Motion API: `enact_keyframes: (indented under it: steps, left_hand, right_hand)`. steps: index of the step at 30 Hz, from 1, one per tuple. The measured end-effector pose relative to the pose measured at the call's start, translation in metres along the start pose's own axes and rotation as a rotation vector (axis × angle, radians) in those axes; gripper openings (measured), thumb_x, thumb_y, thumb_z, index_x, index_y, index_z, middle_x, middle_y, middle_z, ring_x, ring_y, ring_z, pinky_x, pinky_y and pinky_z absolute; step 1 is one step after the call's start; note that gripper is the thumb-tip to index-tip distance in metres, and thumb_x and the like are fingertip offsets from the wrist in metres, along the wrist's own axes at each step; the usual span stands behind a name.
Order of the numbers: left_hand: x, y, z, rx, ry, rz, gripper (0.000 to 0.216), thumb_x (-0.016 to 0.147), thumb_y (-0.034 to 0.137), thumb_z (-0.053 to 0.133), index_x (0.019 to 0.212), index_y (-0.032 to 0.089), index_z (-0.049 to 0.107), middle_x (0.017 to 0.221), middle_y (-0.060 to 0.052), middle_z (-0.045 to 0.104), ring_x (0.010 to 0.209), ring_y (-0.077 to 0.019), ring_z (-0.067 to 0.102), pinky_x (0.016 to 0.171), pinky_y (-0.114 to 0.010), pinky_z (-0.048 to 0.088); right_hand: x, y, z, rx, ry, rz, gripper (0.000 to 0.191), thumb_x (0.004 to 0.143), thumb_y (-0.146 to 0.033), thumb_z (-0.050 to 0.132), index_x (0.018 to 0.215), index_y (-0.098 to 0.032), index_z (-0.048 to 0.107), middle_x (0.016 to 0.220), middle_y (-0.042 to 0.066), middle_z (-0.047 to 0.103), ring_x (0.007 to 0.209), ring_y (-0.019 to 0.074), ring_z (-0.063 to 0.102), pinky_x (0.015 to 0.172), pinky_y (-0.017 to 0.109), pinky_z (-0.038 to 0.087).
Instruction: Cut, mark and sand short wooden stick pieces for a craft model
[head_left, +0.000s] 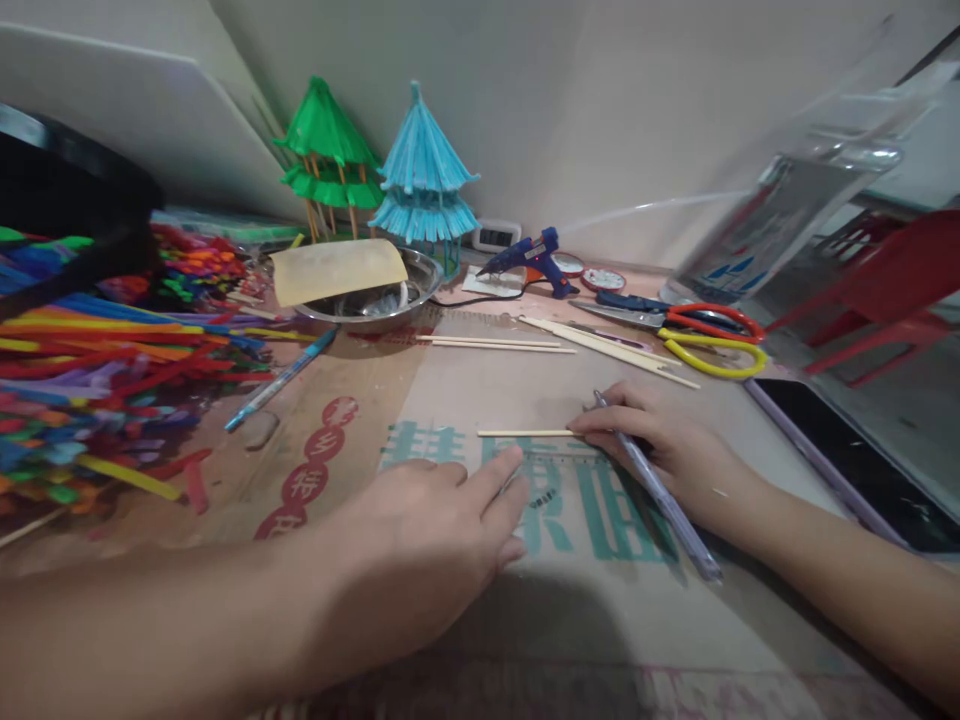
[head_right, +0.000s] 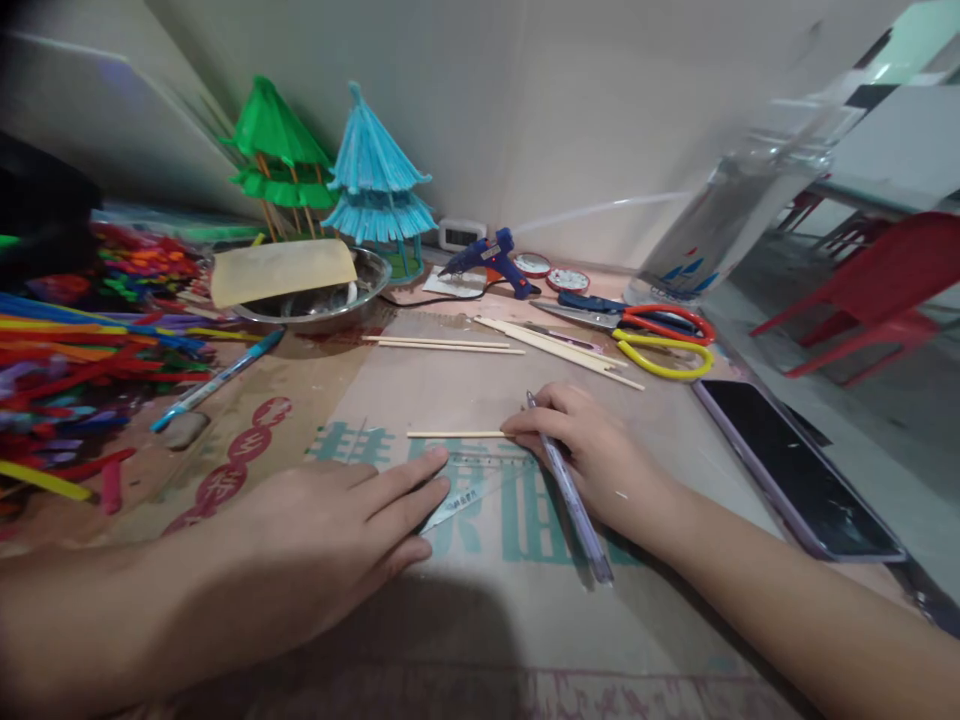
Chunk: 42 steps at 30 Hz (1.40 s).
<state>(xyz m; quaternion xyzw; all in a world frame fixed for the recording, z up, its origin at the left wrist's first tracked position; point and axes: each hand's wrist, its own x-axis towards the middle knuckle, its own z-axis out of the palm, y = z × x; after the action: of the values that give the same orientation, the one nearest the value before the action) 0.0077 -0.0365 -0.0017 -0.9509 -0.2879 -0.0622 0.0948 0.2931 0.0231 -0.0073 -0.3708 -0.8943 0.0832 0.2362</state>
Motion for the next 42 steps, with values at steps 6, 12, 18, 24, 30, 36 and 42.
enact_keyframes:
  steps: [6,12,18,24,30,36,42]
  left_hand:
    - [-0.005,0.002,0.004,-0.021,-0.069,-0.03,0.041,0.099,0.022,0.051,0.139,0.015,0.056,0.147,-0.017,0.059,0.082,-0.0212,0.072,0.063,-0.034,0.053]
    - [-0.009,0.006,0.009,0.032,-0.037,-0.066,0.051,0.094,0.022,0.055,0.144,0.009,0.052,0.148,-0.023,0.057,0.075,-0.0223,0.073,0.054,-0.033,0.049]
    - [-0.01,0.003,0.015,0.074,0.033,-0.039,0.051,0.092,0.026,0.058,0.14,0.009,0.055,0.143,-0.022,0.061,0.077,-0.0262,0.075,0.053,-0.036,0.052]
    - [-0.006,0.001,0.007,0.068,-0.029,-0.026,0.043,0.097,0.019,0.05,0.139,0.011,0.057,0.146,-0.02,0.059,0.08,-0.0244,0.075,0.06,-0.036,0.056]
    - [0.0,0.001,0.003,0.096,0.087,0.011,0.035,0.101,0.024,0.046,0.126,0.01,0.067,0.13,-0.018,0.071,0.07,-0.0232,0.075,0.052,-0.036,0.057]
    - [0.0,-0.001,0.004,0.124,0.122,0.025,0.033,0.096,0.023,0.057,0.124,0.012,0.07,0.128,-0.016,0.072,0.077,-0.0237,0.075,0.052,-0.034,0.058]
    - [0.0,-0.001,0.004,0.092,0.118,0.011,0.032,0.097,0.023,0.055,0.123,0.013,0.07,0.127,-0.015,0.073,0.076,-0.0215,0.075,0.055,-0.033,0.059]
  right_hand:
    - [0.001,0.001,-0.002,-0.017,-0.027,-0.03,0.025,0.101,-0.023,0.055,0.111,-0.024,0.078,0.088,0.006,0.061,0.081,0.0196,0.063,0.068,0.031,0.05]
    - [0.002,-0.001,-0.003,-0.002,-0.033,-0.054,0.022,0.101,-0.02,0.056,0.108,-0.022,0.077,0.089,0.006,0.061,0.083,0.0194,0.063,0.07,0.031,0.049]
    - [0.004,-0.006,-0.01,-0.194,-0.05,-0.051,0.023,0.102,-0.022,0.052,0.098,-0.019,0.074,0.084,0.006,0.059,0.077,0.0205,0.059,0.066,0.032,0.043]
    - [0.006,-0.009,-0.021,-0.295,-0.176,0.006,0.024,0.104,-0.025,0.046,0.101,-0.018,0.069,0.091,0.009,0.061,0.077,0.0213,0.058,0.068,0.033,0.045]
    - [0.001,-0.011,-0.029,-0.512,-0.261,-0.048,0.028,0.094,-0.003,0.046,0.098,-0.018,0.069,0.091,0.011,0.062,0.074,0.022,0.057,0.064,0.033,0.037]
    - [0.002,-0.013,-0.031,-0.467,-0.108,0.004,0.013,0.091,-0.011,0.053,0.09,-0.019,0.062,0.086,0.008,0.063,0.069,0.0195,0.057,0.062,0.032,0.041]
    - [0.011,-0.039,-0.024,0.565,0.209,0.368,0.009,0.094,-0.029,0.061,0.098,-0.025,0.054,0.088,0.003,0.066,0.068,0.0199,0.071,0.063,0.036,0.06]
